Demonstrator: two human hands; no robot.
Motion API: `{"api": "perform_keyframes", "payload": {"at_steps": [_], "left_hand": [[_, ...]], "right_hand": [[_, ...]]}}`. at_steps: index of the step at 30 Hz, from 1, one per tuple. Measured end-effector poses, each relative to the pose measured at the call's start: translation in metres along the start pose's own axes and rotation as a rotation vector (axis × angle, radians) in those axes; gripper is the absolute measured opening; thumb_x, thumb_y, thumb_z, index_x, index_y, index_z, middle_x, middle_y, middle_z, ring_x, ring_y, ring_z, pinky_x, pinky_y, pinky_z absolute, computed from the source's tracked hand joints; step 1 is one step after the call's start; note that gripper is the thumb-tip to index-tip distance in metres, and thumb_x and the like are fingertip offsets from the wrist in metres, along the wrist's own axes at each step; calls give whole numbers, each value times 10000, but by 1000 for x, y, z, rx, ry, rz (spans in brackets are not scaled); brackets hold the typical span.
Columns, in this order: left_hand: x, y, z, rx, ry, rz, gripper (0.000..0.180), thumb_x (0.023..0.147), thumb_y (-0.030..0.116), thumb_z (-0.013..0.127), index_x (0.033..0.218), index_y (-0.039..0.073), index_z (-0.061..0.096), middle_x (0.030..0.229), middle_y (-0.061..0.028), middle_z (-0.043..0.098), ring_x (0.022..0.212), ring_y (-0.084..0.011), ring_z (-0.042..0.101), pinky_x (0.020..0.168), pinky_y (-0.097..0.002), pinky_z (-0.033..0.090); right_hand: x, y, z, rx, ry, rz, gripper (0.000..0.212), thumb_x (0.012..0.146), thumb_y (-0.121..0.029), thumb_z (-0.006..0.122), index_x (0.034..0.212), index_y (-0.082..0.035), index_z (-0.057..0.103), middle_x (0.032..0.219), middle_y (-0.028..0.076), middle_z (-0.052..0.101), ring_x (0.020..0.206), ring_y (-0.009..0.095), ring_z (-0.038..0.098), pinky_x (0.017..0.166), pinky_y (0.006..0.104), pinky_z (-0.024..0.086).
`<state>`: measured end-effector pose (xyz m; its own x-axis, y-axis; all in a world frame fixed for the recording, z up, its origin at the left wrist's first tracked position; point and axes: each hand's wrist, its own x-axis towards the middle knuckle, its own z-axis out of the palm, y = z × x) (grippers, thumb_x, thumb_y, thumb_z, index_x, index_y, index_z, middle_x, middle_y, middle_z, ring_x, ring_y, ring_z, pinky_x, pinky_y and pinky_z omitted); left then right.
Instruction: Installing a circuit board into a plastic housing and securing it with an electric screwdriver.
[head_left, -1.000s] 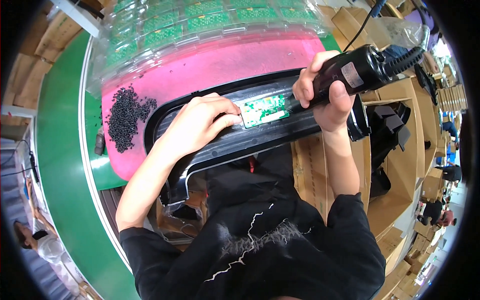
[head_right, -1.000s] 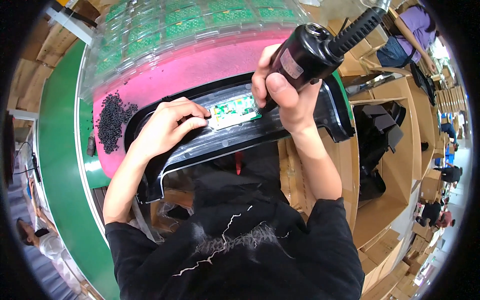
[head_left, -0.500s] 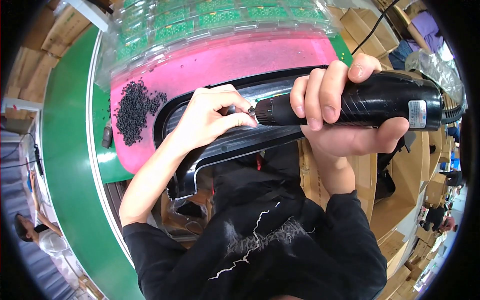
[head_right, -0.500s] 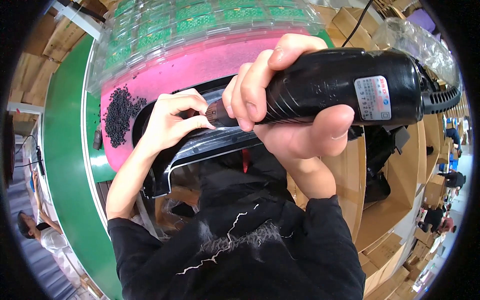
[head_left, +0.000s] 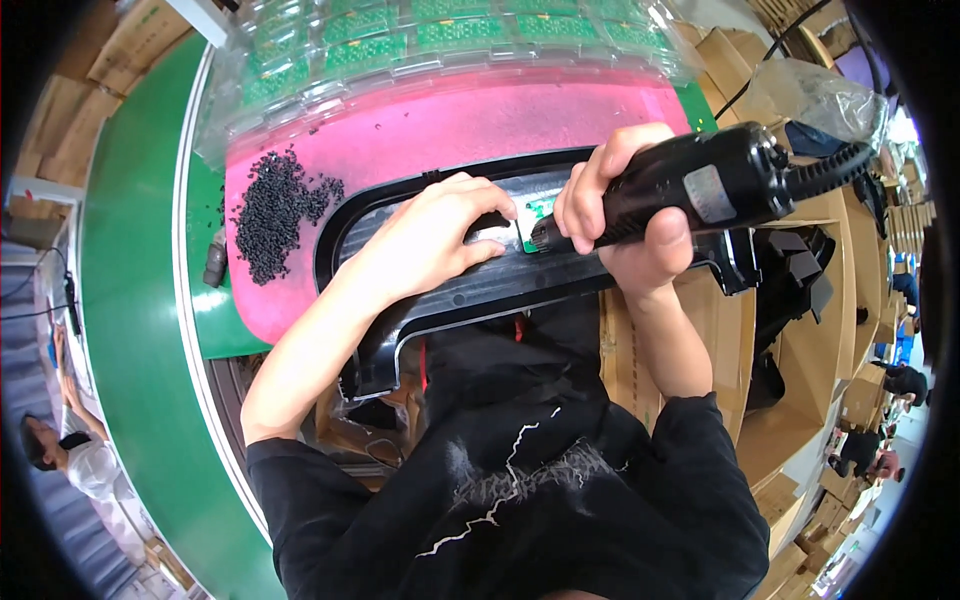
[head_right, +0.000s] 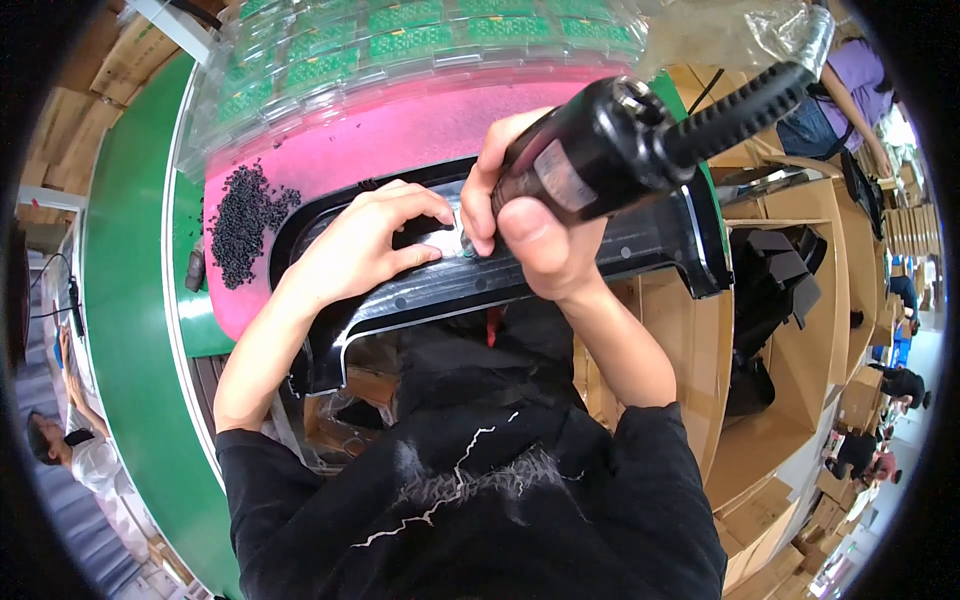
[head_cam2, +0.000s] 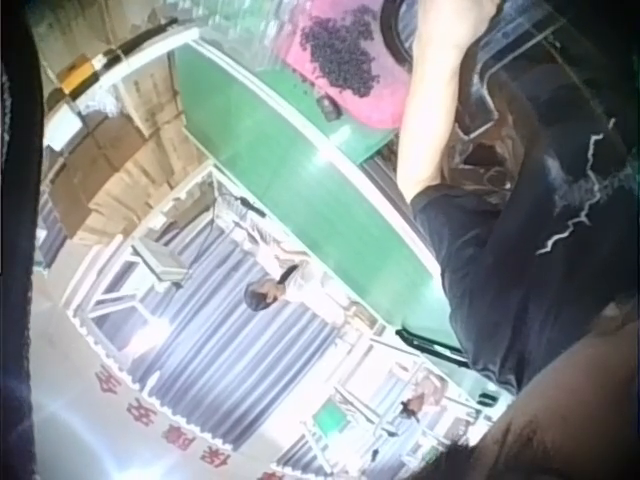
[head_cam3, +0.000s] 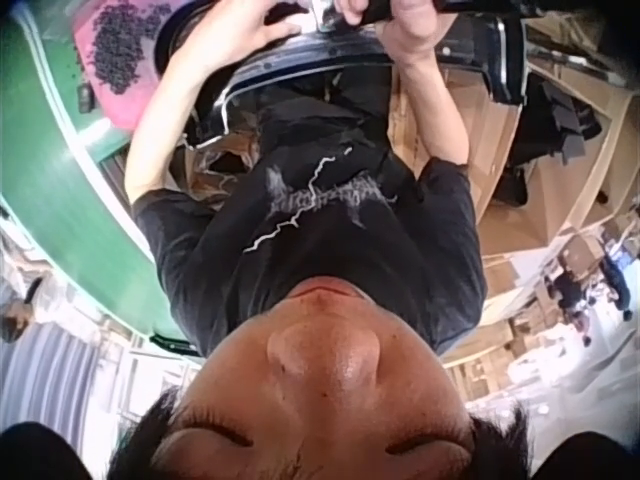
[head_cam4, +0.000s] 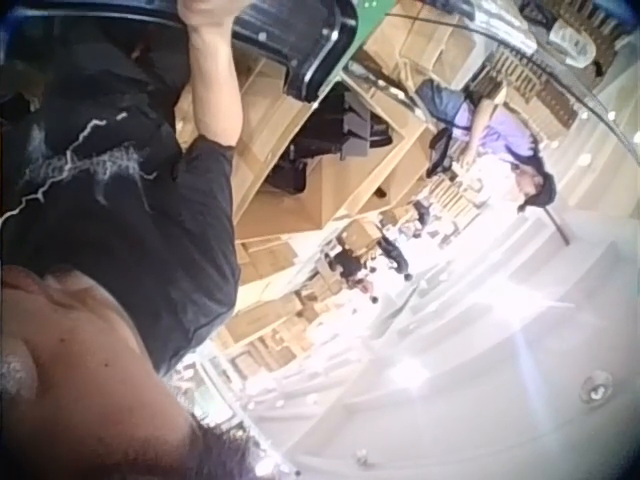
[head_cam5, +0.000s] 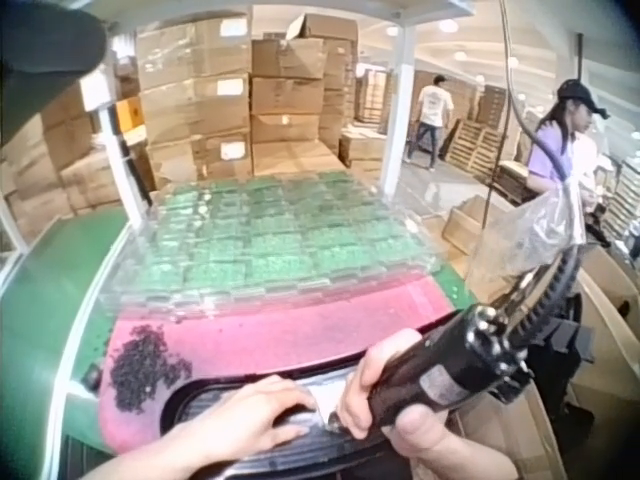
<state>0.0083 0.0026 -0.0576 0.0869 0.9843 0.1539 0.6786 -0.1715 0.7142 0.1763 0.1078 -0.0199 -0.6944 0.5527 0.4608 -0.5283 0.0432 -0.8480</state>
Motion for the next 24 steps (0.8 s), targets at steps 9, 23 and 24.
{"api": "perform_keyframes", "payload": {"at_steps": [9,23,24], "left_hand": [[-4,17,-13,61,53,-51,263,841,200,642,1039,29,615,951,-157,632,924,-323,616,814,-412,490],[-138,13,-49,-65,745,-429,191,930,118,611,787,-8,597,600,-4,546,530,-61,489,486,-216,383],[-146,12,-43,-81,778,-459,289,946,161,602,702,18,539,530,-2,502,452,-68,459,425,-224,339]], "right_hand": [[-11,30,1,134,-120,166,488,744,-160,787,1063,43,477,744,53,518,541,98,492,474,223,402],[5,4,14,41,-332,33,526,746,-128,813,1192,28,581,835,-43,593,761,24,471,646,213,426],[4,11,19,79,-300,17,532,754,-130,809,1206,28,577,859,-44,588,778,28,473,666,213,431]]}}
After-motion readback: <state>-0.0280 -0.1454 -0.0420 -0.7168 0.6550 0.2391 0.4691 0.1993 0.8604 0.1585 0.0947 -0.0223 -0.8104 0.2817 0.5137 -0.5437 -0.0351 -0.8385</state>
